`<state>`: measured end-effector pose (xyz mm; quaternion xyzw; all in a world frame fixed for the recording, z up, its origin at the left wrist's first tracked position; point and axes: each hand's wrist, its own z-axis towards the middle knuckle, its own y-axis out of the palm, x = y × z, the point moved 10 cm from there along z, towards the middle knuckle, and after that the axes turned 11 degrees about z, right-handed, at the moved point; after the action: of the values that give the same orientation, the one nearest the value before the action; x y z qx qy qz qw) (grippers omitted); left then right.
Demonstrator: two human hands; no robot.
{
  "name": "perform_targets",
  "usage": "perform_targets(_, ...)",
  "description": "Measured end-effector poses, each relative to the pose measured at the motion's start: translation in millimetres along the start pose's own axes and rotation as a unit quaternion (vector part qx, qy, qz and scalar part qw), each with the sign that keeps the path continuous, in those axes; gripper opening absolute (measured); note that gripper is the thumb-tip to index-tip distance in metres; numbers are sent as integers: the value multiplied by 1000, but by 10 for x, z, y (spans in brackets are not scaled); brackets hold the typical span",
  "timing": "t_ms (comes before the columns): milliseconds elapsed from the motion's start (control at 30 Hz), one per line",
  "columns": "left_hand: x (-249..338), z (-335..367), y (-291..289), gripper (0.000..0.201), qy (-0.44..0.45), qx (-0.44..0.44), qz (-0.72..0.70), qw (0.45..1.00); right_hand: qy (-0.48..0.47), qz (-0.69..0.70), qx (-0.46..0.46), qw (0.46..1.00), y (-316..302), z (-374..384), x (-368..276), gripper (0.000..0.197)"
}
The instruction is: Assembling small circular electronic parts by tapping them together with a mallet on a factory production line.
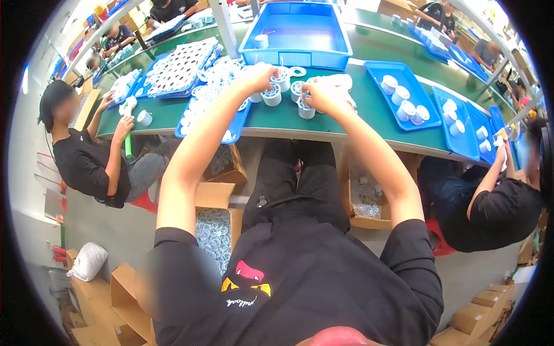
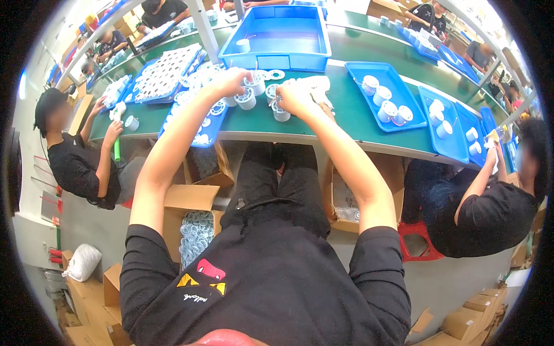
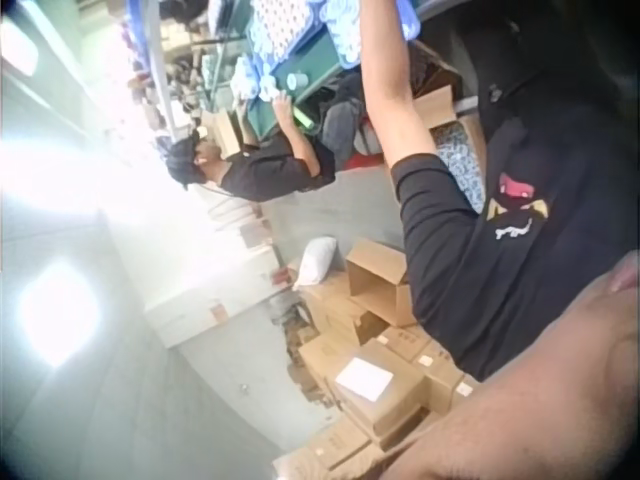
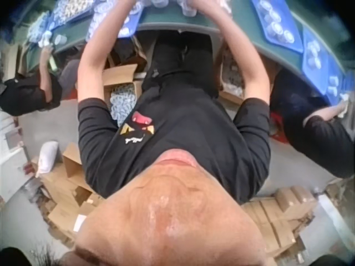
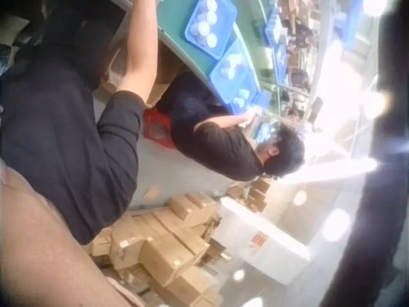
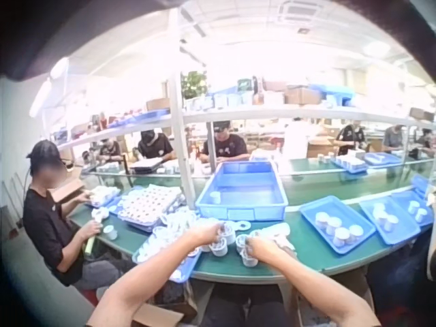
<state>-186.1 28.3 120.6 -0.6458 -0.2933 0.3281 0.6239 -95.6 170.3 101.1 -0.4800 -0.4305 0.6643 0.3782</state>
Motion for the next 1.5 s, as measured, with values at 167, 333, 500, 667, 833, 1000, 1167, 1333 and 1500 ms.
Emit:
perform_targets(167,59,-295,23,46,64,6,-68,996,3,156,93,983,-203,-86,316,38)
perform_targets(333,465,-733,-313,43,105,28,-96,989,55,51,265,961,-498,-467,904,38)
perform_targets(500,836,-984,-291,44,127,9,-94,987,147,124,159,968,4,-794,1369,38)
perform_targets(667,712,-970,-95,43,50,-6,-140,989,161,133,158,965,40,-779,1421,32)
perform_targets(833,594,-1156,-160,43,12,26,-118,993,220,159,202,941,-63,-729,1663,32)
perform_targets(1000,452,-1013,239,40,-81,-28,-120,989,182,175,231,940,-91,-701,1559,33)
perform_targets(1167,565,-510,190,38,-63,35,-117,990,238,296,206,902,-15,-836,1786,38)
perform_targets(1333,508,-434,215,41,-93,38,-129,987,289,316,199,882,-27,-752,1793,40)
perform_targets(1500,614,-878,187,45,-190,103,-84,973,275,300,231,884,-27,-793,1855,40)
